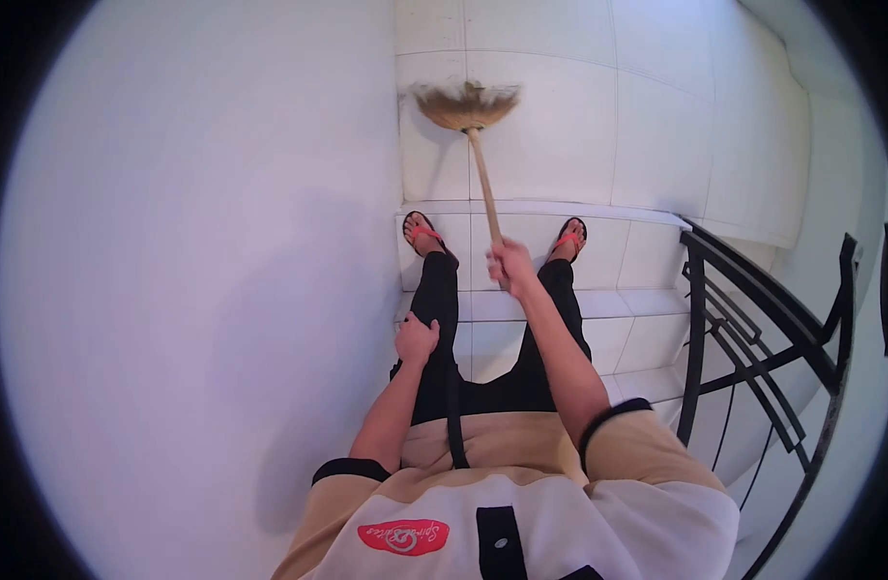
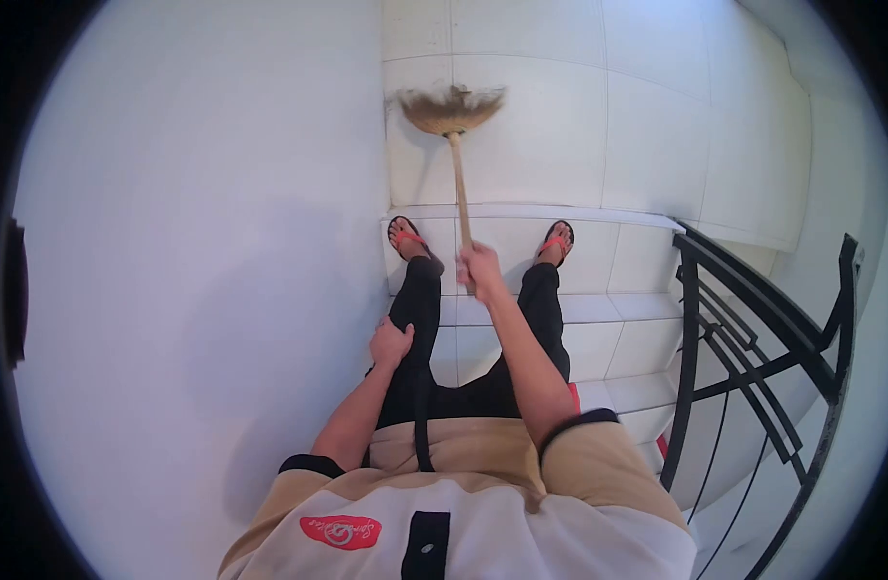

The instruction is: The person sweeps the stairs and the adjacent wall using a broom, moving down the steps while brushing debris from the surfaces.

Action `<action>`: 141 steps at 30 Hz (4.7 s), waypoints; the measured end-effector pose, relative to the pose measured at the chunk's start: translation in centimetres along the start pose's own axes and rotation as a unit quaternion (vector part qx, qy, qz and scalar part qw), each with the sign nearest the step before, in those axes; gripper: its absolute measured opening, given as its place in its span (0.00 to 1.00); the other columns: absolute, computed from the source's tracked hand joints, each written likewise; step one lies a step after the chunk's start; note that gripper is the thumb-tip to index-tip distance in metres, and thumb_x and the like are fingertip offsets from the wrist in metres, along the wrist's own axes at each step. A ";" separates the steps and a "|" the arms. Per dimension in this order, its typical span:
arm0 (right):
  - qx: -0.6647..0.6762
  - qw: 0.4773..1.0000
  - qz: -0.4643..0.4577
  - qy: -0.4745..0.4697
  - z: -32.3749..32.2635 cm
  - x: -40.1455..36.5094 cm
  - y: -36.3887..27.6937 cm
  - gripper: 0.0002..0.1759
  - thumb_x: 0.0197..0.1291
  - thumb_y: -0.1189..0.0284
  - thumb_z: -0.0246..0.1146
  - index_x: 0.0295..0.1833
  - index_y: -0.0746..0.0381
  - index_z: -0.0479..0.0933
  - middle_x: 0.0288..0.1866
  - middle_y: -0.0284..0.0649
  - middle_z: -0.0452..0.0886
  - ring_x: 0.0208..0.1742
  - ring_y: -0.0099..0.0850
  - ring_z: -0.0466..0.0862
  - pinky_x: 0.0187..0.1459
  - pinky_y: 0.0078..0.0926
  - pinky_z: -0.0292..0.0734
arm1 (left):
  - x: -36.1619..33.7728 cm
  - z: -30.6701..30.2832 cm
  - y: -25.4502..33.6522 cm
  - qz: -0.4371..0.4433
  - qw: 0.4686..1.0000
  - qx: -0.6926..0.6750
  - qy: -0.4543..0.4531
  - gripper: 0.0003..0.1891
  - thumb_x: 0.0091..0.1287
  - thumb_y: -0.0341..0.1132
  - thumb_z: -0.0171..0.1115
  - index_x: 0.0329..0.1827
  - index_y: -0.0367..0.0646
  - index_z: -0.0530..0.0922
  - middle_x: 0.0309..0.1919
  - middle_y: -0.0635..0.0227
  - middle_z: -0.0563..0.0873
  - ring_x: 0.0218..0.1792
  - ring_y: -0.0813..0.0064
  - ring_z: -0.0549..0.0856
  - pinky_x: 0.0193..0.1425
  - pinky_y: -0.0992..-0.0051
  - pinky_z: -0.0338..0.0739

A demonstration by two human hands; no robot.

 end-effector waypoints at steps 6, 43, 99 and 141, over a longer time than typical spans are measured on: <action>0.145 0.970 0.197 0.014 2.1 -6.7 2.0 0.05 0.57 0.76 0.47 0.30 0.66 0.64 0.19 0.34 0.64 0.12 0.20 0.61 0.11 0.15 0.57 | 0.4 -1.4 -0.6 0.003 1.000 -0.022 -0.012 0.30 0.54 0.48 0.56 0.52 0.34 0.64 0.43 0.48 0.76 0.42 0.56 0.79 0.45 0.65 0.75; -0.167 0.941 -0.200 0.214 -21.9 1.0 -17.8 0.18 0.61 0.65 0.49 0.53 0.64 0.68 0.15 0.30 0.64 0.09 0.16 0.59 0.08 0.15 0.55 | -0.9 1.9 3.3 -0.008 0.999 0.026 0.043 0.24 0.54 0.48 0.56 0.46 0.37 0.68 0.39 0.50 0.77 0.38 0.56 0.80 0.41 0.64 0.76; -0.160 0.875 -0.332 0.314 -27.3 -8.6 -26.4 0.19 0.61 0.64 0.52 0.54 0.63 0.68 0.15 0.28 0.63 0.10 0.15 0.59 0.09 0.13 0.53 | -1.6 3.2 5.3 -0.036 0.998 0.022 0.047 0.23 0.53 0.47 0.57 0.44 0.38 0.69 0.39 0.52 0.77 0.39 0.57 0.80 0.42 0.65 0.76; -0.018 0.962 -0.135 0.235 -38.7 -16.0 -17.5 0.05 0.58 0.68 0.52 0.32 0.56 0.66 0.16 0.26 0.62 0.12 0.13 0.58 0.10 0.08 0.50 | -2.5 4.0 11.1 -0.040 0.995 0.077 0.056 0.24 0.54 0.48 0.55 0.45 0.36 0.70 0.40 0.51 0.78 0.42 0.54 0.79 0.46 0.61 0.73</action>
Point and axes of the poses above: each hand's wrist, its own x-axis towards the middle knuckle, its own z-axis out of the palm, y = z × x, the point moved 1 cm from there along x, towards the middle knuckle
